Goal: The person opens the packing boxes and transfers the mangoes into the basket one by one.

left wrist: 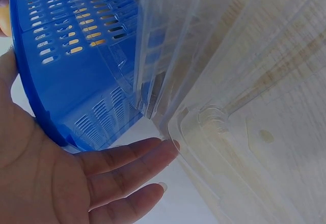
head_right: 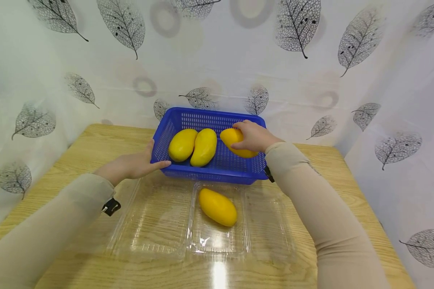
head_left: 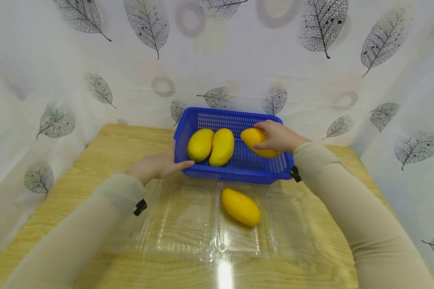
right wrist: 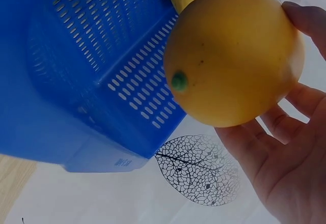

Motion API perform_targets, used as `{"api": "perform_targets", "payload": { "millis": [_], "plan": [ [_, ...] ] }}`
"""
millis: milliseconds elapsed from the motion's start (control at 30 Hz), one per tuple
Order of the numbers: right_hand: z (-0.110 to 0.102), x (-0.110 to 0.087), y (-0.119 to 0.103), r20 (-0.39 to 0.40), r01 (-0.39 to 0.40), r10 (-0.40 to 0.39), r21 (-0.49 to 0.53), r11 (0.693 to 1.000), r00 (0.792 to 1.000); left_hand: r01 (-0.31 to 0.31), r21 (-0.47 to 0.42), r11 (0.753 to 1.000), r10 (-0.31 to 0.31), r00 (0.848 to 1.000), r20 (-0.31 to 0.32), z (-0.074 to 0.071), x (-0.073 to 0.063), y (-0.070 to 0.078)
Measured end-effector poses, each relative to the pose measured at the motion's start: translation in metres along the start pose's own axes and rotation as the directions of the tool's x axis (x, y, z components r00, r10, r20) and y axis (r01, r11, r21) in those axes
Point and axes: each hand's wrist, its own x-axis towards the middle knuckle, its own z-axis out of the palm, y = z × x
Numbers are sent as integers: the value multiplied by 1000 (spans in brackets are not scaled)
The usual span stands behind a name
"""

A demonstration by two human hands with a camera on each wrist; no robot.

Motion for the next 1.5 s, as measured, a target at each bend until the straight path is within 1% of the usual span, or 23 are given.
{"api": "perform_targets", "payload": {
  "millis": [200,433,667,867,1067,1200,1500],
  "plan": [
    [2,3,1,19,-3,3,3,1000,1000,-3,3,1000,3,1000,-4,2,-1,-1],
    [6,11,3,46,5,-6,6,1000,999,8,-1,1000,-8,1000,5,3,-2,-2],
    [9,20,10,60,4,-3,-21,1000,998,2,-4,1000,-2,1000,0,3,1,-1],
    [11,29,16,79,5,-3,-17,1000,997,27,-2,1000,-27,999,19,1,0,1],
    [10,35,15,78,33,-31,-19,999,996,6,6,1000,-6,1000,-9,0,-4,1],
    [10,39,13,87,51,-50,-9,999,995,9,22,1000,-9,1000,-13,-1,-4,2],
    [13,46,16,101,36,-37,7,999,994,3,19,1000,-3,1000,-5,-1,-2,1]
  ]
}}
